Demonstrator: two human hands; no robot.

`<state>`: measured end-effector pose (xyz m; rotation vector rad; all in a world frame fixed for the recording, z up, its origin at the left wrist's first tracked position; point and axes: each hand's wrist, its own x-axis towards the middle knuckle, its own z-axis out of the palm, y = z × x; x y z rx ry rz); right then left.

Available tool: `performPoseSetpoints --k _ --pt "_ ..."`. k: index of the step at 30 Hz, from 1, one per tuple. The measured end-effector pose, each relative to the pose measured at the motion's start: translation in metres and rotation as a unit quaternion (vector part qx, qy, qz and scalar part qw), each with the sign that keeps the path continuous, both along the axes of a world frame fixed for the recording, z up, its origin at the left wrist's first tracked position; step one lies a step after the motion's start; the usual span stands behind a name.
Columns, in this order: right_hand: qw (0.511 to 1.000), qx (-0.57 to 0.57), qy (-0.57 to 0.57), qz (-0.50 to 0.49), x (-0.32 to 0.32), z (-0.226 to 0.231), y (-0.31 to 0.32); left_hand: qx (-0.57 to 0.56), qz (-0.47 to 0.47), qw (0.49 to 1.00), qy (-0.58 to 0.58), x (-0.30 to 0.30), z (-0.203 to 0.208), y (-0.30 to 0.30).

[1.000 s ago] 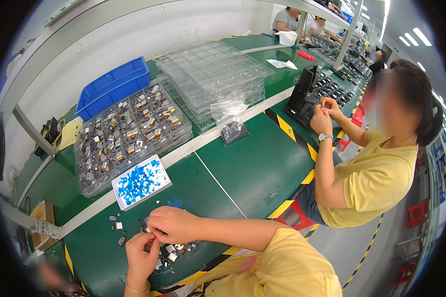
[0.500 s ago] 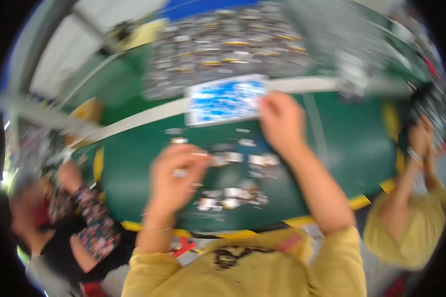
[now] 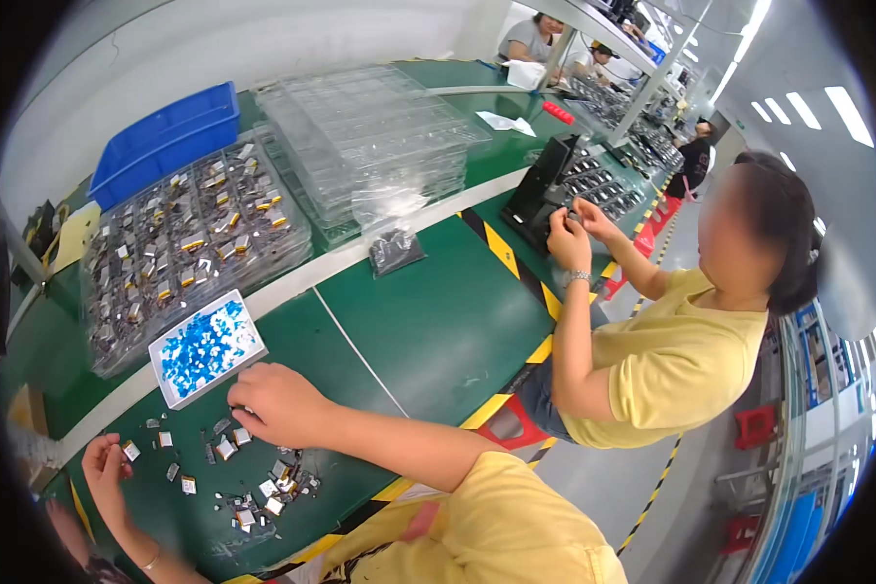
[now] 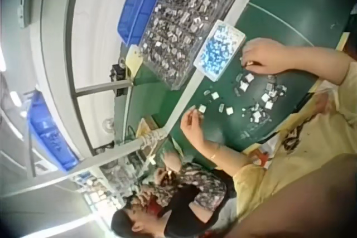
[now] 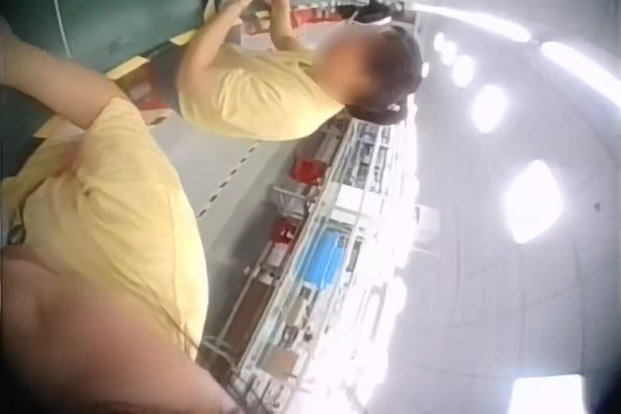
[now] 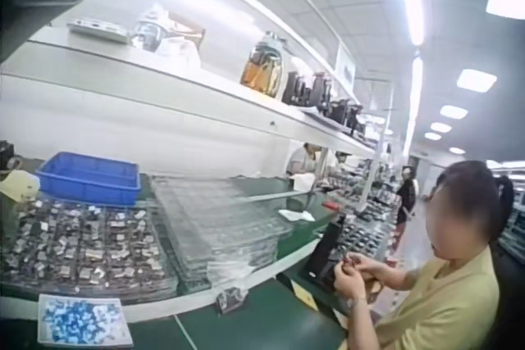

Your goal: Manually assembling small electronic devices, likely smartwatches, by connecting batteries and internal components into casings.

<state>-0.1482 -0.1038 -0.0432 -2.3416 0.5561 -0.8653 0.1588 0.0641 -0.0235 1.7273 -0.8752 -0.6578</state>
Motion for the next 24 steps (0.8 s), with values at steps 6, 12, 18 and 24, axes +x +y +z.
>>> performPoseSetpoints --k 6,12,18,24 --pt "0.988 0.004 0.148 0.047 -0.028 0.013 -0.011 -0.007 -0.087 0.995 0.047 -0.008 0.003 -0.002" --pt "0.955 0.093 0.273 0.070 -0.050 0.027 -0.023 0.018 -0.202 0.974 0.100 -0.021 0.010 -0.002" --pt "0.937 0.119 0.315 0.096 -0.041 0.016 -0.017 -0.048 -0.259 0.949 0.170 -0.048 0.018 0.000" --pt "0.952 0.132 0.253 0.110 -0.048 0.014 -0.031 0.066 -0.391 0.911 0.116 -0.099 0.016 -0.041"
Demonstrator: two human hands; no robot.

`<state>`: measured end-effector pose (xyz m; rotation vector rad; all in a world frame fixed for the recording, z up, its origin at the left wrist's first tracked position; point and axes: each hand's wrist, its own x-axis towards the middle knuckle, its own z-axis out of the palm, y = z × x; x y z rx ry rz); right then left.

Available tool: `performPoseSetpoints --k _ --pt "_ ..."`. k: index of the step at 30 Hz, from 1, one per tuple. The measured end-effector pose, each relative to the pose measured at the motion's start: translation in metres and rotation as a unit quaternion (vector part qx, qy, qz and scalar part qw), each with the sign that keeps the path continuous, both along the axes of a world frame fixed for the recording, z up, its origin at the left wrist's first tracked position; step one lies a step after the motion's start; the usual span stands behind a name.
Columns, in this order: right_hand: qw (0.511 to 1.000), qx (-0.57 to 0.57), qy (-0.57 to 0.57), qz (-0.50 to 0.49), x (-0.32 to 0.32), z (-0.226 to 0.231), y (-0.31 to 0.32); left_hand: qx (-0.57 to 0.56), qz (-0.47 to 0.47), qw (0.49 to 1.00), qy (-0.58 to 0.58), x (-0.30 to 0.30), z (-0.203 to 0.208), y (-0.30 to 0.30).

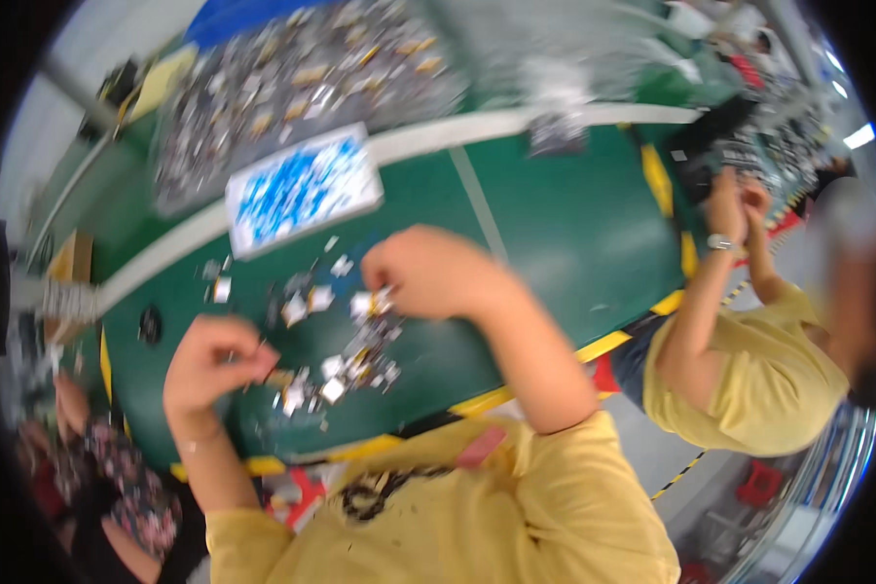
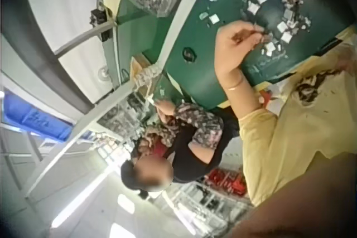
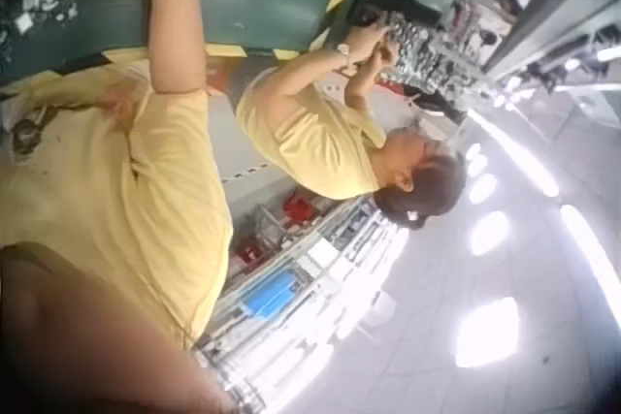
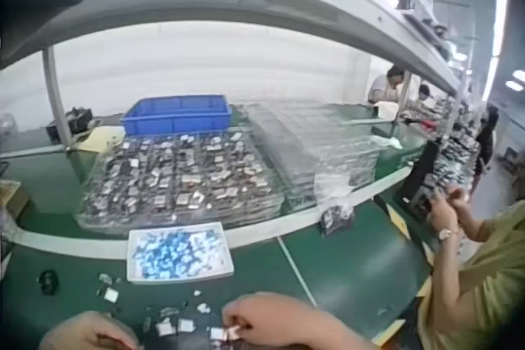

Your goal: Manually assembling small electronic devices, likely smartwatches, by connecting batteries and internal components into casings.

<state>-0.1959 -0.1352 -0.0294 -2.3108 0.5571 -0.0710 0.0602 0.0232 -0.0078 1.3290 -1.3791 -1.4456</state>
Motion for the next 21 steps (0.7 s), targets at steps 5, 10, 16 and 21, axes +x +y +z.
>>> performPoseSetpoints --k 5,10,16,21 --pt "0.999 0.026 0.024 -0.037 0.003 0.008 -0.005 0.008 0.049 0.998 0.041 -0.002 -0.004 0.002" --pt "1.000 0.013 0.011 -0.018 0.006 0.005 0.002 -0.010 0.109 0.991 0.072 -0.005 -0.017 0.007" --pt "1.000 0.008 0.002 0.016 0.021 0.007 0.026 -0.017 0.103 0.975 -0.194 -0.042 -0.025 0.003" --pt "0.992 -0.068 0.108 -0.007 0.029 0.008 0.039 -0.135 0.144 0.918 -0.343 -0.055 -0.025 0.002"
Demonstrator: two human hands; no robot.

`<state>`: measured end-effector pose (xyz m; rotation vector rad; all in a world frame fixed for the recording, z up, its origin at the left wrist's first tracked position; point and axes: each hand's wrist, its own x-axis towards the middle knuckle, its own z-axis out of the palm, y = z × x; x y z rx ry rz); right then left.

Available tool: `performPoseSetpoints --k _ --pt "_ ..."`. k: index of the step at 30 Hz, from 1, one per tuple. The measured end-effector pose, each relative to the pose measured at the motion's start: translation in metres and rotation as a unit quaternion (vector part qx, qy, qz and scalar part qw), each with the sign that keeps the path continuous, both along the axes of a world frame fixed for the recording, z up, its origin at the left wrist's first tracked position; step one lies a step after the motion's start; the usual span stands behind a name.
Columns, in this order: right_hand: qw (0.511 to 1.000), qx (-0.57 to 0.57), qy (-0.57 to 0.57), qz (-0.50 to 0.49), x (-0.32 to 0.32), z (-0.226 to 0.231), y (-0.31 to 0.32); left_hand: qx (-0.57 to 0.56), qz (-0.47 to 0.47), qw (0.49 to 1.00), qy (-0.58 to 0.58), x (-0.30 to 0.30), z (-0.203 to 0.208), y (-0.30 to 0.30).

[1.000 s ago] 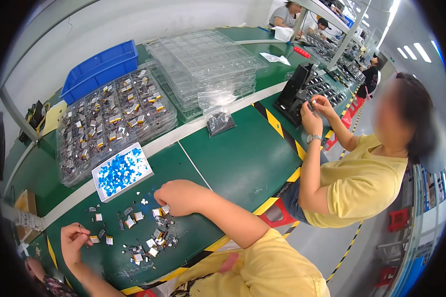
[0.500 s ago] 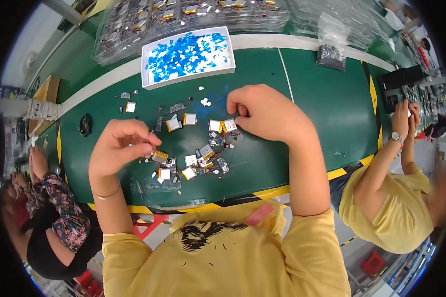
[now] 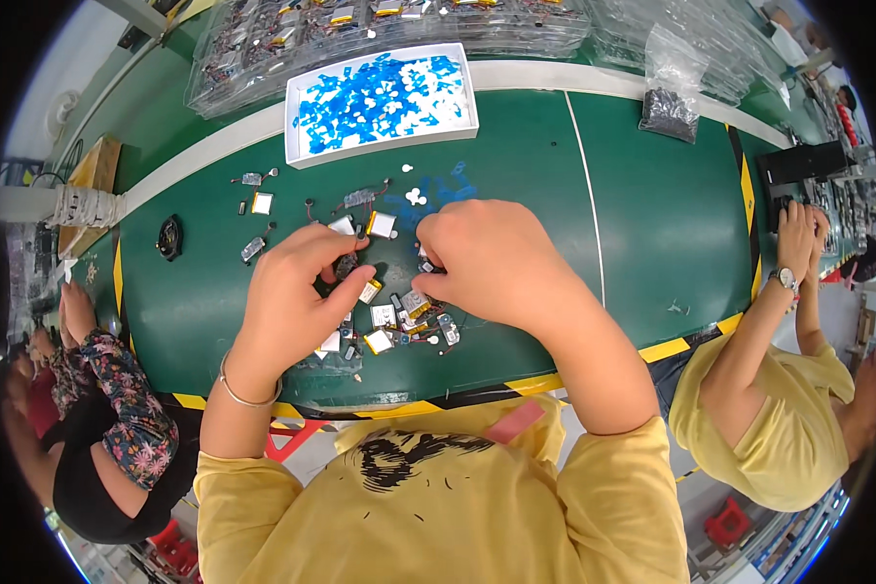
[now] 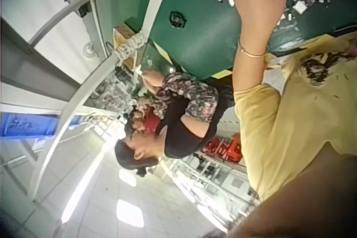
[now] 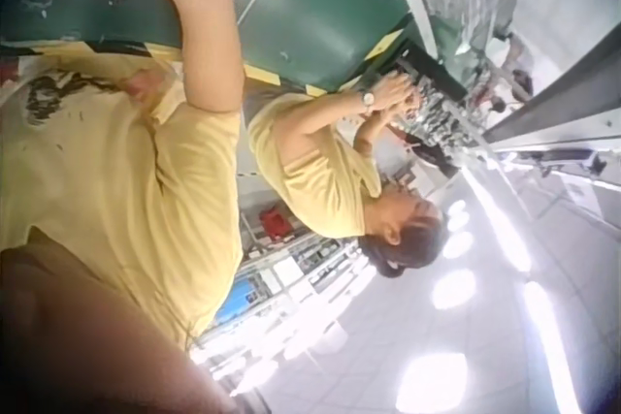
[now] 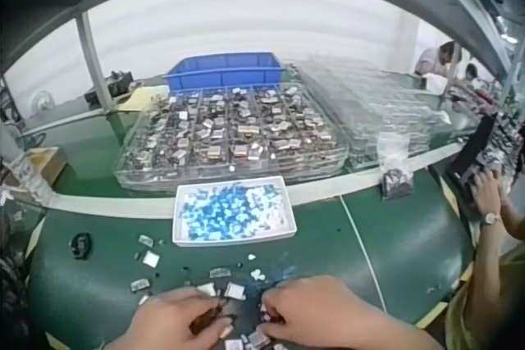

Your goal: Manually assembling small electronic devices, likely smartwatches, by connecting batteries and internal components into casings.

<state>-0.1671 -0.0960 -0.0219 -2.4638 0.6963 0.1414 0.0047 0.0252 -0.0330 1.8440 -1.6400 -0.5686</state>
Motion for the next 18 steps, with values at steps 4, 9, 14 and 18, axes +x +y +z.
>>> performPoseSetpoints --k 4,9,14,18 --pt "0.999 0.008 -0.037 -0.010 -0.002 -0.002 0.000 -0.032 -0.024 0.999 -0.001 0.007 -0.003 0.002" --pt "0.965 0.078 -0.244 0.062 -0.012 0.001 -0.019 0.018 0.007 0.998 0.054 0.006 0.009 0.003" --pt "0.878 0.413 -0.228 -0.084 0.000 -0.004 -0.011 -0.148 -0.035 0.983 0.100 -0.004 0.005 -0.002" --pt "0.809 0.494 -0.297 -0.114 0.010 -0.011 -0.009 -0.111 -0.010 0.956 0.271 -0.015 -0.010 -0.003"
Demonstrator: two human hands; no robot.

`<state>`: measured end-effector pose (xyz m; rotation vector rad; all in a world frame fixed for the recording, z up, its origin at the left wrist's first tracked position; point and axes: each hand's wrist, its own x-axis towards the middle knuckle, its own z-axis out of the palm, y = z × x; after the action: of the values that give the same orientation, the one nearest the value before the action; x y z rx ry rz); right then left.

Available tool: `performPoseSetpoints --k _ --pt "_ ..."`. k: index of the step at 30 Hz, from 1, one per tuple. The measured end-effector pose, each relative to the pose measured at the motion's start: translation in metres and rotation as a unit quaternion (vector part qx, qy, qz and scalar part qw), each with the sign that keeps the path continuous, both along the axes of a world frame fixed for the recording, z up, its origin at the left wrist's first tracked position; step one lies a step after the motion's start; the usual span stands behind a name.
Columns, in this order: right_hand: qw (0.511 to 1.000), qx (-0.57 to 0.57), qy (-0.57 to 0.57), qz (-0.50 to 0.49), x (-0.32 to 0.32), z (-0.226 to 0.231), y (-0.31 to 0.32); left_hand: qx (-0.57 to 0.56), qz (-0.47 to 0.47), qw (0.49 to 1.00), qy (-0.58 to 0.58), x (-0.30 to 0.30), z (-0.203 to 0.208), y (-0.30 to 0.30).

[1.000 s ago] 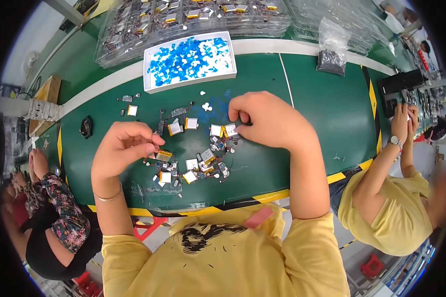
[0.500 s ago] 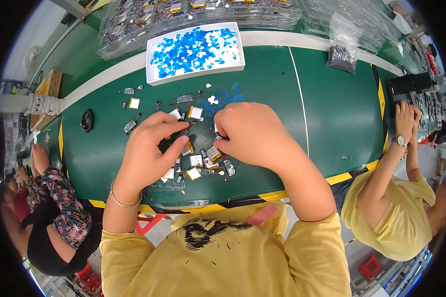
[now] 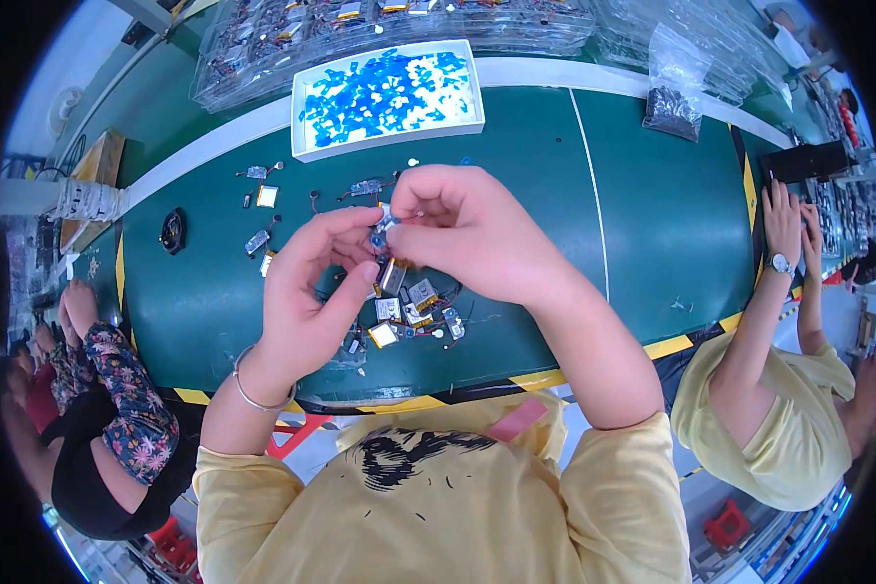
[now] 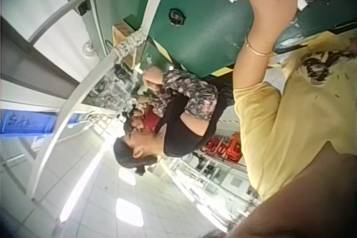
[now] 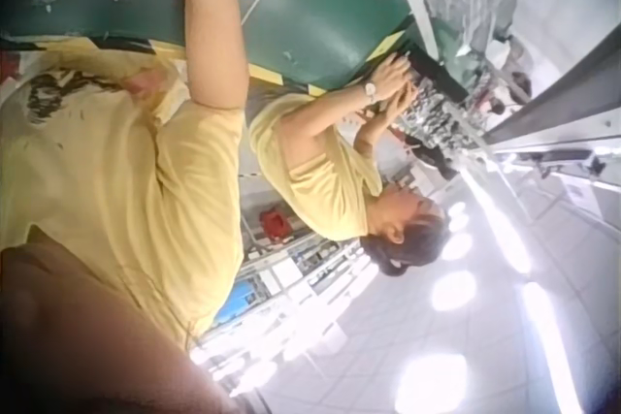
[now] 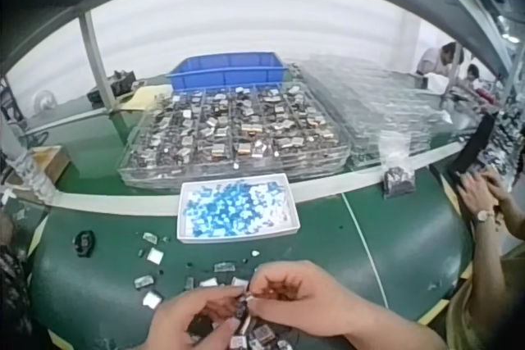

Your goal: Manually assembling small electronic devices, likely smartwatches, by connecting batteries and internal components into casings.

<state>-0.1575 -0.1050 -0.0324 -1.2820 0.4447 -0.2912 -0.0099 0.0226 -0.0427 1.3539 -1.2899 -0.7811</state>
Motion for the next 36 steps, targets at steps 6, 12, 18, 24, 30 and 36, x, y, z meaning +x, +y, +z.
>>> performPoseSetpoints --k 6,12,18,24,30,36 --pt "0.992 -0.057 -0.058 -0.094 -0.008 0.003 0.012 0.072 -0.014 0.986 0.148 -0.002 0.005 0.007" --pt "0.804 -0.576 -0.102 -0.105 0.005 0.013 0.042 0.129 0.061 0.930 0.339 0.002 0.014 0.027" --pt "0.806 -0.577 -0.129 -0.040 0.000 0.014 0.035 0.164 -0.025 0.871 0.462 0.013 0.000 0.016" --pt "0.950 -0.301 -0.082 0.002 -0.003 0.023 0.022 0.099 -0.056 0.958 0.265 0.003 0.013 0.012" --pt "0.979 -0.049 0.061 0.186 -0.002 0.007 0.017 0.109 0.017 0.958 0.264 0.006 0.027 0.018" --pt "0.921 -0.324 0.063 0.208 -0.013 0.010 0.001 0.120 0.013 0.964 0.239 0.003 0.020 0.014"
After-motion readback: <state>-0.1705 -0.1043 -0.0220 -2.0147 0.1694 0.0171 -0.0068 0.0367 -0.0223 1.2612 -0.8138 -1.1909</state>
